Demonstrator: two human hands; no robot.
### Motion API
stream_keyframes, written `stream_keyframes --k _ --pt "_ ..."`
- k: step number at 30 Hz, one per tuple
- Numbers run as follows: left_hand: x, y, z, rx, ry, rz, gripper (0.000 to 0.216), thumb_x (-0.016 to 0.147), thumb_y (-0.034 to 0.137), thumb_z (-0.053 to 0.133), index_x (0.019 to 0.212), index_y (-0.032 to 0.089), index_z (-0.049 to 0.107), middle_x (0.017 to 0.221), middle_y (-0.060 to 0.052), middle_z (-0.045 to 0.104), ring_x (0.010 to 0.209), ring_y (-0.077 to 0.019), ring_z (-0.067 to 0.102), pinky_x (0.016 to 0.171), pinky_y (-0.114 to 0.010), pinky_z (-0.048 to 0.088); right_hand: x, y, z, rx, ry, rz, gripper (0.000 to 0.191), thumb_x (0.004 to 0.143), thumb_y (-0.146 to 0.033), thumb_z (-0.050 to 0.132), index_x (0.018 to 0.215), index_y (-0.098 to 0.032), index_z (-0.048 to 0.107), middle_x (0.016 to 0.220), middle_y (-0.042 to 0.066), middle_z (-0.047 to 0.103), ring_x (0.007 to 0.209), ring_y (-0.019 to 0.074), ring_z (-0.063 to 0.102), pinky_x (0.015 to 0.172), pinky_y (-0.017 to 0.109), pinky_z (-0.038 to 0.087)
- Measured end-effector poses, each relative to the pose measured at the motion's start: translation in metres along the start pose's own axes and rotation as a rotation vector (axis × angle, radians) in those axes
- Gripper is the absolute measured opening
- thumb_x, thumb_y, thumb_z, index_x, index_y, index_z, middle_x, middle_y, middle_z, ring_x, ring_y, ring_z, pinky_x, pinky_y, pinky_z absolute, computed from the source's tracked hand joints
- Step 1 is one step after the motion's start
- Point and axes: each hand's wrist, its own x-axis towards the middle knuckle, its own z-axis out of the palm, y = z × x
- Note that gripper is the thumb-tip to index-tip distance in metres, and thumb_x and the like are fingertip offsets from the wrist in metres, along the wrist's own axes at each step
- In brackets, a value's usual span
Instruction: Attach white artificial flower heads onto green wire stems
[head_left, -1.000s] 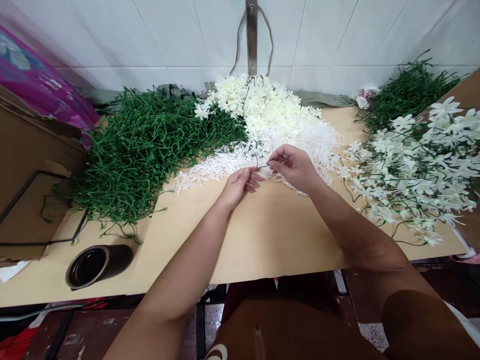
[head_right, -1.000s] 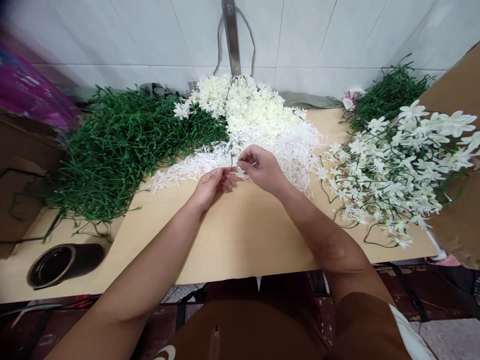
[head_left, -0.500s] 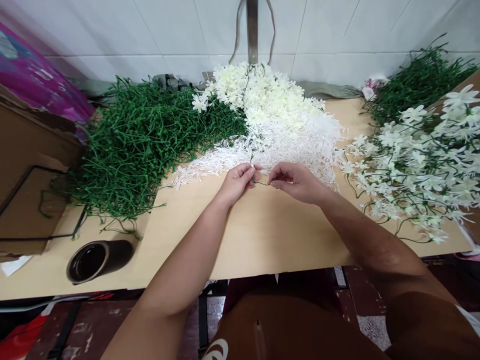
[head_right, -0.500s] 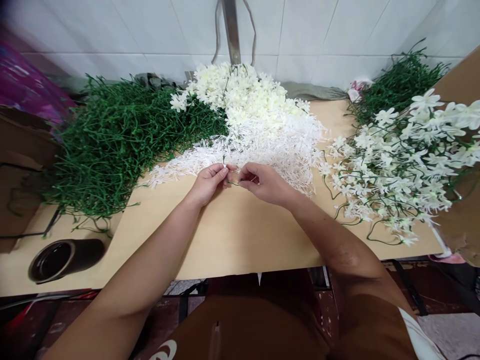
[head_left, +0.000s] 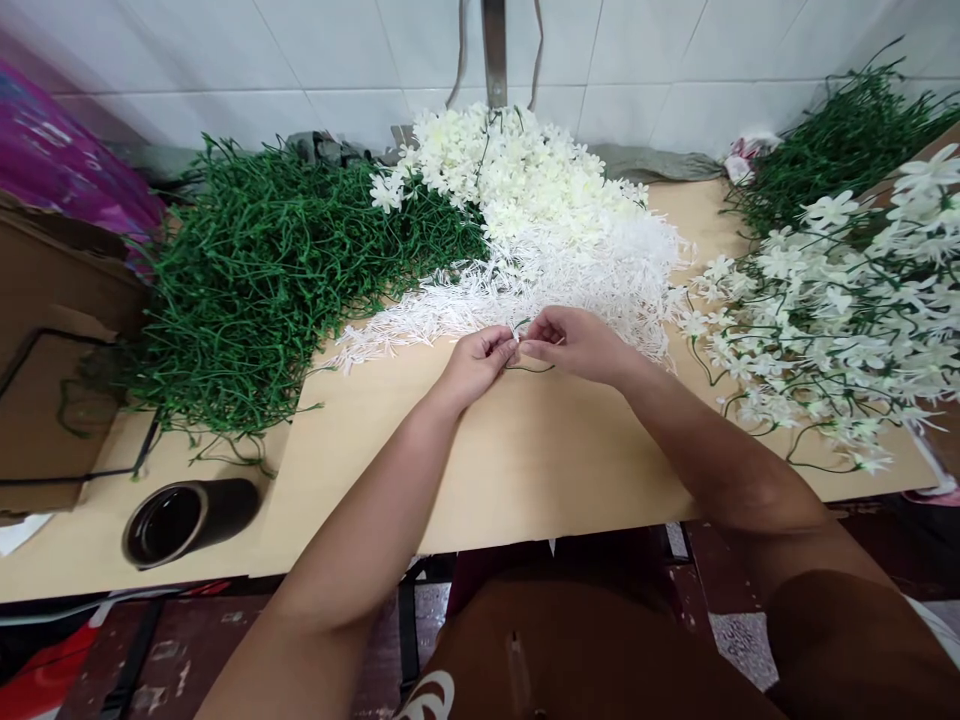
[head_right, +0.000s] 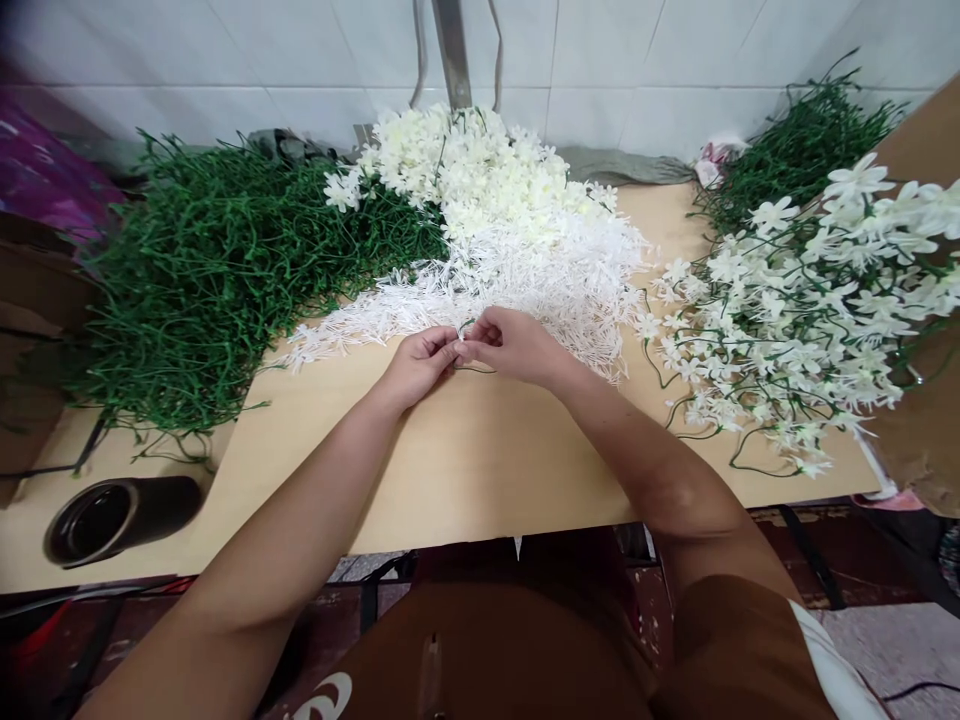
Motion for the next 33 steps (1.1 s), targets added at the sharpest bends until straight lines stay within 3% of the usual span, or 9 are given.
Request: stream_keyframes --k 4,9,16,21,25,29,33 --pt "-0.001 0.001 0.001 0.036 0.011 -0.009 0.031 0.077 0.044 0.066 0.066 0.018 0.053 0.060 0.002 0.052 0.051 -0.0078 0.040 0.051 -0.023 0.031 0.013 -0.001 0.017 -0.036 0.102 0.084 0.019 0.076 -0.024 0.072 0.072 -0.019 0.054 0.066 -0.002 0.057 0.062 0.0113 0.049 0.060 0.027 0.038" --pt "-0.002 0.001 0.001 0.117 0.010 0.038 0.030 0.079 0.042 0.063 0.063 0.018 0.054 0.055 0.003 0.049 0.052 -0.0088 0.037 0.052 -0.024 0.030 0.015 0.003 0.021 -0.046 0.103 0.052 0.014 0.078 -0.020 0.065 0.070 -0.019 0.053 0.065 -0.003 0.055 0.061 0.0114 0.048 0.060 0.027 0.038" --pt "-0.001 0.001 0.003 0.057 -0.014 0.026 0.024 0.077 0.041 0.062 0.071 0.018 0.059 0.058 0.004 0.049 0.055 -0.0093 0.040 0.055 -0.024 0.031 0.007 0.006 -0.011 -0.091 0.070 -0.106 0.013 0.076 -0.019 0.062 0.066 -0.018 0.054 0.065 -0.002 0.055 0.061 0.0108 0.048 0.059 0.027 0.037" --pt "-0.002 -0.001 0.001 0.054 -0.041 0.002 0.029 0.075 0.045 0.065 0.079 0.016 0.066 0.060 0.003 0.051 0.056 -0.0092 0.041 0.057 -0.025 0.032 0.012 0.007 -0.038 -0.018 0.163 -0.063 0.015 0.073 -0.013 0.065 0.067 -0.018 0.052 0.061 -0.002 0.053 0.056 0.0093 0.045 0.054 0.025 0.034" --pt "-0.004 -0.002 -0.002 0.097 -0.123 0.059 0.044 0.079 0.059 0.062 0.073 0.015 0.068 0.059 0.001 0.053 0.057 -0.0108 0.045 0.057 -0.026 0.035 0.034 0.007 -0.040 0.020 0.251 -0.045 0.021 0.074 -0.007 0.062 0.068 -0.020 0.047 0.060 -0.003 0.049 0.054 0.0090 0.042 0.054 0.025 0.035" --pt "-0.003 -0.004 -0.004 0.148 -0.098 0.130 0.054 0.085 0.066 0.051 0.069 0.017 0.067 0.061 -0.002 0.057 0.060 -0.0133 0.050 0.059 -0.027 0.040 0.056 0.013 -0.027 -0.243 0.325 -0.125 0.016 0.077 -0.003 0.056 0.082 -0.018 0.054 0.073 0.001 0.056 0.065 0.0136 0.049 0.065 0.029 0.042" --pt "0.001 -0.009 -0.003 0.300 -0.042 0.252 0.038 0.089 0.048 0.053 0.073 0.018 0.070 0.070 -0.004 0.063 0.071 -0.0157 0.058 0.070 -0.029 0.046 0.069 0.019 -0.010 -0.720 0.319 -0.205 0.031 0.080 -0.001 0.049 0.106 -0.012 0.062 0.097 0.013 0.066 0.084 0.0235 0.057 0.075 0.036 0.043"
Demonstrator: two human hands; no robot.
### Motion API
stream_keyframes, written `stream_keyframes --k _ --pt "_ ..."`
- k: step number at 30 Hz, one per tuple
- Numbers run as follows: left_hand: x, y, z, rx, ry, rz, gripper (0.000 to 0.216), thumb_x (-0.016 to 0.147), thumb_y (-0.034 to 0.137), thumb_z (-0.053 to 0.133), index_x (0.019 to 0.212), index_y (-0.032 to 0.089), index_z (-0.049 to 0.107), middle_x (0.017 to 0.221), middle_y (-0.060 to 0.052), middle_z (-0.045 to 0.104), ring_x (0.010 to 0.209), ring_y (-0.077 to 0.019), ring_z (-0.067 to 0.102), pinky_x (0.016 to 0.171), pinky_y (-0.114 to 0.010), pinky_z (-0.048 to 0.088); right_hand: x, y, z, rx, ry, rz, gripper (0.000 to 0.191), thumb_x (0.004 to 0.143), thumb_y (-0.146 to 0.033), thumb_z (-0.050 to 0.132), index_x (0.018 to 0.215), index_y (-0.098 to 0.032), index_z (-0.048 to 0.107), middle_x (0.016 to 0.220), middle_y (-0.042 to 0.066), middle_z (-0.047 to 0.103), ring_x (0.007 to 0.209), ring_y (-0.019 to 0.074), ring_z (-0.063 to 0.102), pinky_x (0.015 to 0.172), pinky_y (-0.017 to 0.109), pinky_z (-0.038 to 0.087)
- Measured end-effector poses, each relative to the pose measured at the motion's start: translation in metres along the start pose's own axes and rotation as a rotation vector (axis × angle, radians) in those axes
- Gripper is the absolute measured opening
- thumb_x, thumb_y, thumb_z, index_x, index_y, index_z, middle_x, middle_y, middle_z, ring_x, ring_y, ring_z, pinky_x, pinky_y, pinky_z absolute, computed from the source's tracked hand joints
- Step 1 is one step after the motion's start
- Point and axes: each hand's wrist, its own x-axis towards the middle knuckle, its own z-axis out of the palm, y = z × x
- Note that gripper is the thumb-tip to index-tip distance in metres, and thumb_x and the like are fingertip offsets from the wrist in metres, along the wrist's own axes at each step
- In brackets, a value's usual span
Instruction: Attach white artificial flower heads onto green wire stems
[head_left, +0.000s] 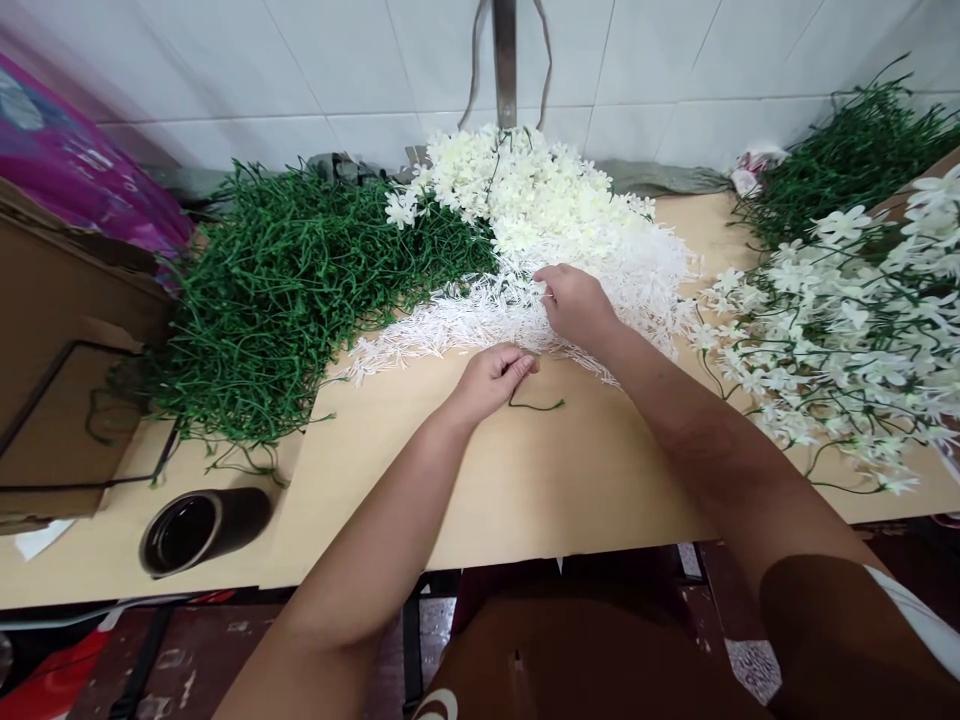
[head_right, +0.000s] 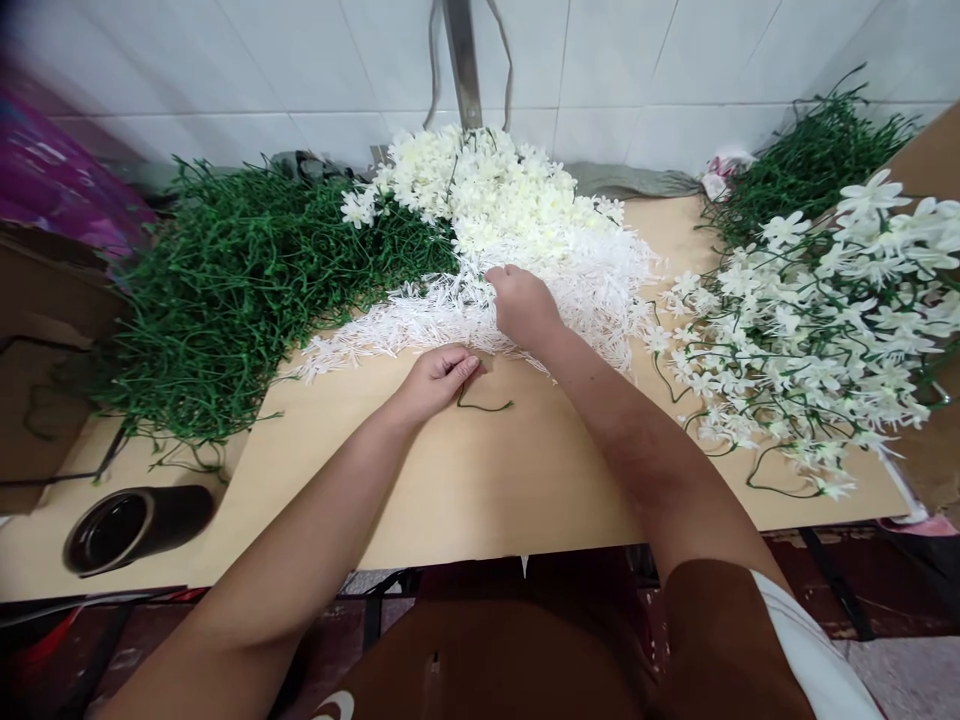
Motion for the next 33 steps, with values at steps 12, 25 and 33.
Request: stream_keyframes --k 12,25,33 --pt "0.002 0.000 -0.001 -0.119 0.152 -0.043 0.017 0.084 0.030 0.063 0.085 0.017 0.074 0.083 -0.005 0.069 0.082 -0.0156 0.062 0.078 -0.028 0.048 -0.002 0.005 0.002 0.217 0.266 0.009 0.014 0.085 -0.012 0.051 0.087 -0.017 0.063 0.087 0.008 0.062 0.076 0.0198 0.054 0.073 0.037 0.046" --pt "0.001 0.012 -0.005 -0.593 0.177 -0.299 0.036 0.071 0.050 0.080 0.072 0.017 0.064 0.053 0.003 0.053 0.049 -0.0069 0.046 0.048 -0.019 0.036 -0.072 -0.021 0.019 0.345 0.054 -0.271 0.020 0.091 -0.013 0.046 0.094 -0.017 0.065 0.088 0.008 0.062 0.084 0.0202 0.055 0.077 0.034 0.045" --pt "0.005 0.013 -0.004 -0.592 0.261 -0.300 0.039 0.061 0.048 0.087 0.070 0.017 0.065 0.057 0.003 0.060 0.047 -0.0054 0.047 0.045 -0.018 0.036 -0.062 -0.008 -0.004 0.681 -0.019 -0.089 0.013 0.086 -0.018 0.056 0.090 -0.017 0.068 0.082 0.004 0.066 0.074 0.0153 0.057 0.069 0.032 0.048"
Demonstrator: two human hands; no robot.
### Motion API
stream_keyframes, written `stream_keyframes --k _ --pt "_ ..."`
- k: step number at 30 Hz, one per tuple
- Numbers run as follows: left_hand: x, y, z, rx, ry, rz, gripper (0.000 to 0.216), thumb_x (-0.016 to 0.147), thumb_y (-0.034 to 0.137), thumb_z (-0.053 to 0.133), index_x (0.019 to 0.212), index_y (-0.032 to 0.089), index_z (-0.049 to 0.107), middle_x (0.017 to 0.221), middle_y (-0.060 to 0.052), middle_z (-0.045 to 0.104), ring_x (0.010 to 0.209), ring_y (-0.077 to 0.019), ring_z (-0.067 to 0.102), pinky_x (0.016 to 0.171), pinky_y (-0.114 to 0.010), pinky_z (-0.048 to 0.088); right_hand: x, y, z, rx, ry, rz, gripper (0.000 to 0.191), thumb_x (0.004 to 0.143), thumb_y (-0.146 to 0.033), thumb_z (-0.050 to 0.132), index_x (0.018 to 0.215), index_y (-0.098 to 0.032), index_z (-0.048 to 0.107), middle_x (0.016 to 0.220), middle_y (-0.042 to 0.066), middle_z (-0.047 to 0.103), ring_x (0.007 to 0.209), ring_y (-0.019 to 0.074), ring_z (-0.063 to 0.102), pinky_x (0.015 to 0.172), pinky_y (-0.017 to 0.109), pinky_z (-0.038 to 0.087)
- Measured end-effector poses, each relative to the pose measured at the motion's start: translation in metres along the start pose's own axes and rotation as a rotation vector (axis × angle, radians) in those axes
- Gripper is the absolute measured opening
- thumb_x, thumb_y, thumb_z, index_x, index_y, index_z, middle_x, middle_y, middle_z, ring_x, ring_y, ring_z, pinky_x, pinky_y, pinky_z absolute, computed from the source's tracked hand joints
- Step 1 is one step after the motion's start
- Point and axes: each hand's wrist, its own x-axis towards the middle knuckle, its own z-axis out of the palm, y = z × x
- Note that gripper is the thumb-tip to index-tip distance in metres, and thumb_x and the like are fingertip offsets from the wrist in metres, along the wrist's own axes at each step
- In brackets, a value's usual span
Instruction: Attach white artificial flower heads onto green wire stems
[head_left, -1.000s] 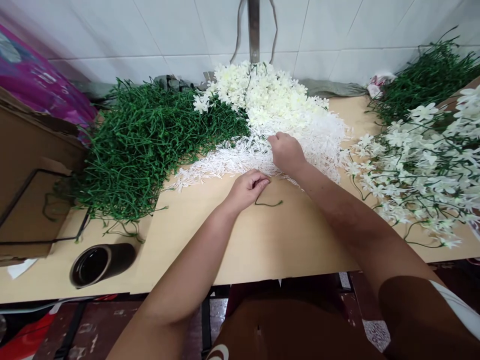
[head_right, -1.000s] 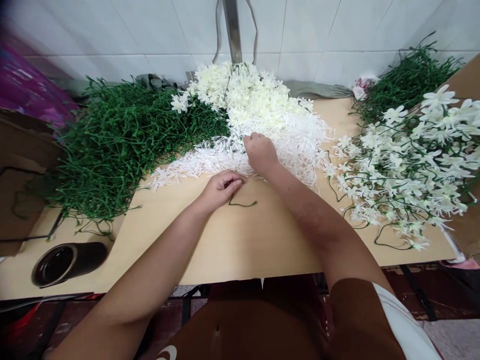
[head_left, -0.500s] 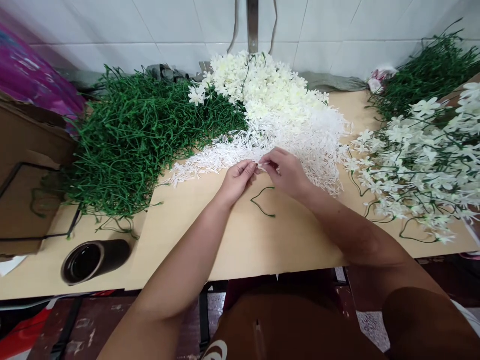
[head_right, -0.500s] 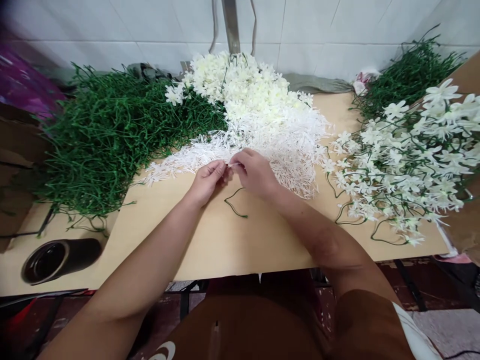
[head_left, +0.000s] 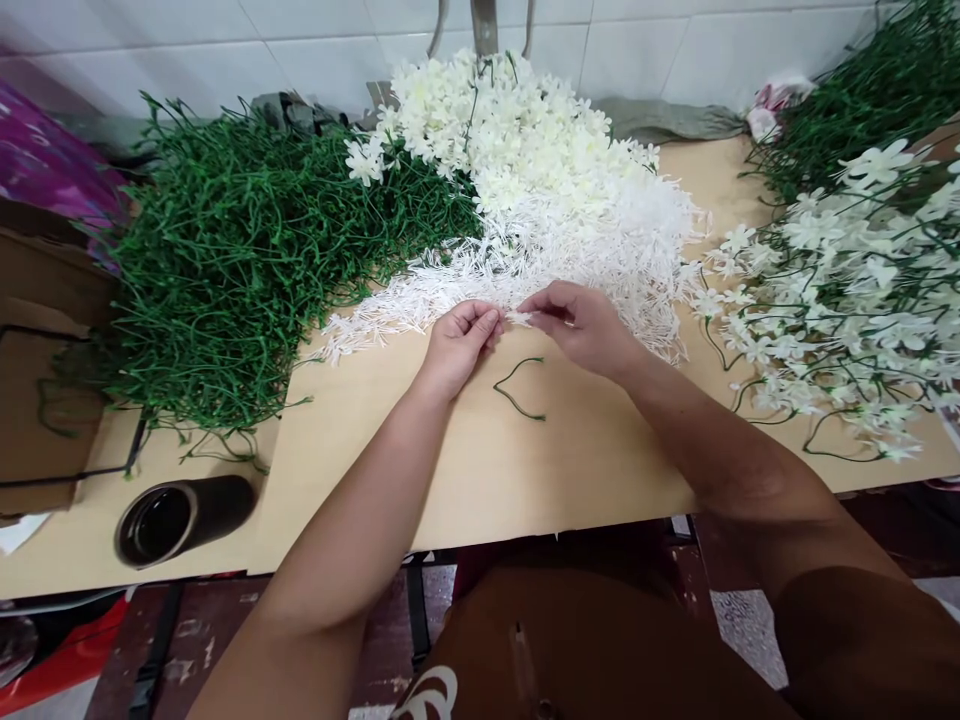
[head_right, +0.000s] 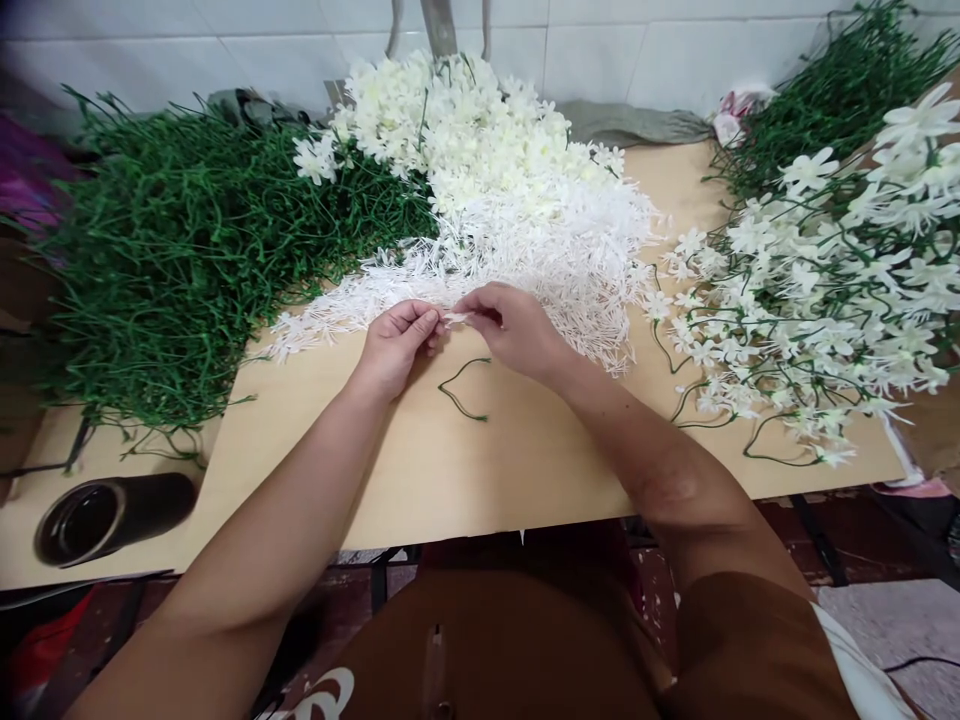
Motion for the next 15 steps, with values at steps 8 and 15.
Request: stream_keyframes --k 8,15 --pt "-0.004 0.004 -0.001 0.031 -0.158 -0.018 0.043 0.075 0.058 0.074 0.073 0.016 0.065 0.066 -0.003 0.068 0.053 -0.0082 0.055 0.050 -0.021 0.043 -0.002 0.006 0.009 0.006 0.035 0.012 0.010 0.083 -0.016 0.055 0.086 -0.018 0.065 0.082 0.003 0.066 0.074 0.0141 0.058 0.069 0.030 0.048" --pt "-0.001 -0.001 0.000 0.031 -0.043 -0.045 0.042 0.058 0.048 0.089 0.073 0.017 0.063 0.056 0.003 0.062 0.047 -0.0059 0.051 0.047 -0.019 0.041 -0.007 0.005 0.014 -0.053 -0.004 -0.063 0.027 0.084 -0.010 0.050 0.105 -0.016 0.066 0.090 0.005 0.067 0.076 0.0135 0.059 0.072 0.030 0.049"
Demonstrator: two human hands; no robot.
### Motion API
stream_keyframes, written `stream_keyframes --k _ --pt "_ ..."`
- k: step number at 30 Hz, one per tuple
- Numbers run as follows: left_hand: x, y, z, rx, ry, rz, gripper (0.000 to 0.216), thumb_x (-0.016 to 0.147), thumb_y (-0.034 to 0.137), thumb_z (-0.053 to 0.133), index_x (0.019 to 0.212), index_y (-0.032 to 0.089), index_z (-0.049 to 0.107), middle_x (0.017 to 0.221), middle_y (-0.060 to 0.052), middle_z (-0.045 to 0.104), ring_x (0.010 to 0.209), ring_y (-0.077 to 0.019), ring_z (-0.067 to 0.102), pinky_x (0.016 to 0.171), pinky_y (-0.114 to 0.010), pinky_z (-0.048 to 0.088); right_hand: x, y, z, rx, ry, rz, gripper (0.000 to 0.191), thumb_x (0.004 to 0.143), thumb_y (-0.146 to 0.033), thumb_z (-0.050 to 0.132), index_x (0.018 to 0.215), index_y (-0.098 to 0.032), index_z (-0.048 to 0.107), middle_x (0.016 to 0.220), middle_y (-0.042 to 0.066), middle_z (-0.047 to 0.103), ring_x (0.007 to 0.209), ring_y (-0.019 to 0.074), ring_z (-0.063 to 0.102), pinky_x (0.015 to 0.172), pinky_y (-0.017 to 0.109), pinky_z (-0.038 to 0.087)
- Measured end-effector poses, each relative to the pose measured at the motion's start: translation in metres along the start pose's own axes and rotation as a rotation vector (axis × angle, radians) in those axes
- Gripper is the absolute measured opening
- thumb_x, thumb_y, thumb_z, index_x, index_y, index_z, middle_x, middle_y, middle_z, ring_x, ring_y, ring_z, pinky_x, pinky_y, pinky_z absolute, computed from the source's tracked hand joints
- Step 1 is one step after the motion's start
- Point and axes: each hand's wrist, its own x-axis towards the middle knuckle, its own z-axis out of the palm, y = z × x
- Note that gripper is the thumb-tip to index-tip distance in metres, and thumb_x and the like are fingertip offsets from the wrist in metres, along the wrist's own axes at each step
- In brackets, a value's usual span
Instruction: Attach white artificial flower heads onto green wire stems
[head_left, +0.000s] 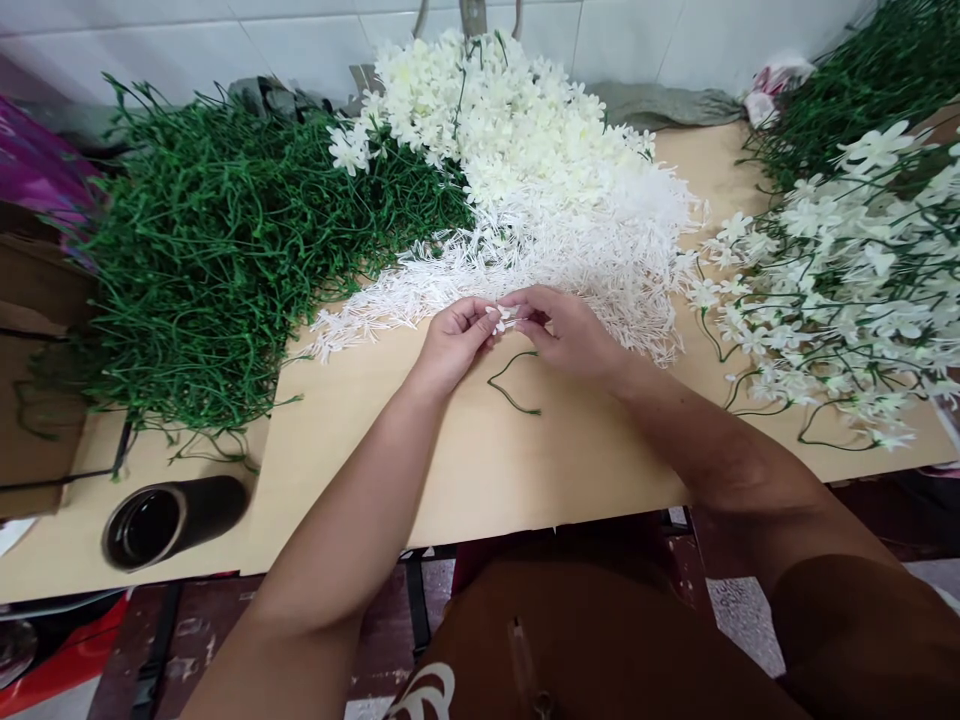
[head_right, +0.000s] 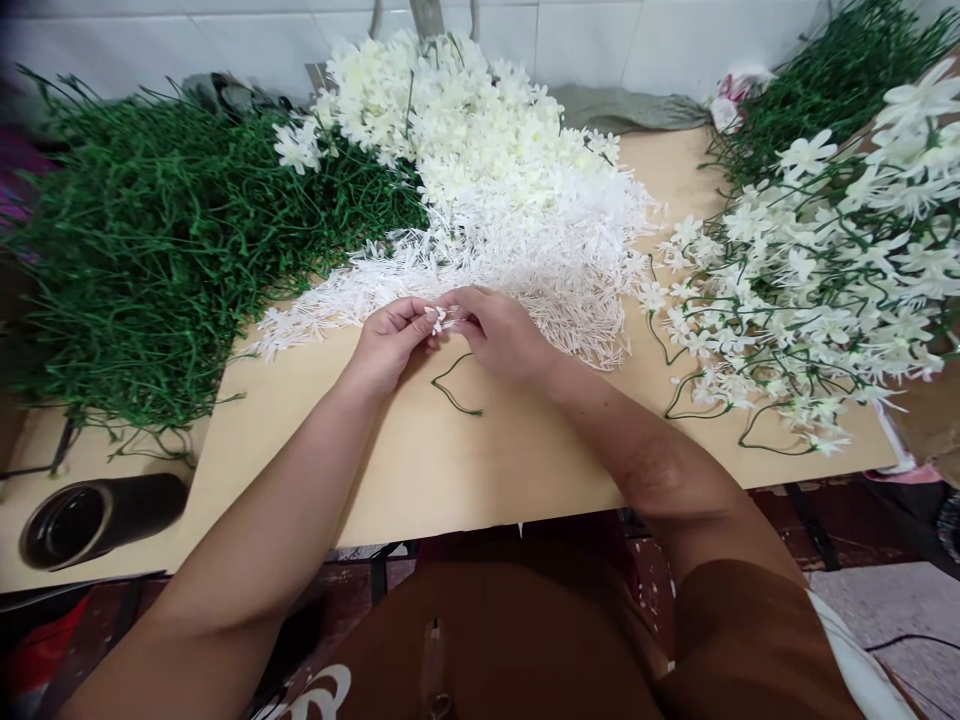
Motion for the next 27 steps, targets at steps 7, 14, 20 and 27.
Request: stream_keyframes --k 7,14,20,27 --pt "0.003 -0.004 0.003 0.020 0.074 0.051 0.039 0.061 0.039 0.089 0.076 0.018 0.060 0.055 0.005 0.061 0.044 -0.0051 0.049 0.045 -0.017 0.040 0.010 0.006 -0.010 0.385 0.118 0.164 0.021 0.087 -0.039 0.064 0.092 -0.019 0.063 0.079 0.001 0.062 0.070 0.0116 0.055 0.066 0.028 0.049" --pt "0.002 -0.009 0.006 0.122 0.065 0.096 0.029 0.070 0.032 0.083 0.075 0.019 0.057 0.056 0.005 0.058 0.045 -0.0057 0.046 0.045 -0.019 0.036 0.011 0.002 -0.003 0.295 0.192 0.183 0.027 0.085 -0.045 0.068 0.084 -0.020 0.058 0.077 0.000 0.054 0.070 0.0116 0.051 0.064 0.027 0.046" --pt "0.002 -0.009 0.005 0.149 0.062 0.091 0.027 0.069 0.031 0.084 0.075 0.019 0.060 0.054 0.006 0.053 0.046 -0.0054 0.044 0.044 -0.018 0.036 0.007 -0.003 0.008 0.158 0.125 0.113 0.009 0.089 -0.024 0.057 0.083 -0.021 0.051 0.075 -0.001 0.058 0.069 0.0121 0.053 0.066 0.027 0.045" --pt "0.003 -0.009 0.001 0.093 0.035 0.037 0.031 0.065 0.033 0.087 0.080 0.019 0.064 0.057 0.005 0.060 0.051 -0.0072 0.056 0.049 -0.018 0.045 0.006 0.009 0.009 -0.029 0.150 0.042 0.007 0.085 -0.016 0.054 0.081 -0.021 0.051 0.086 0.004 0.059 0.083 0.0166 0.055 0.075 0.032 0.049"
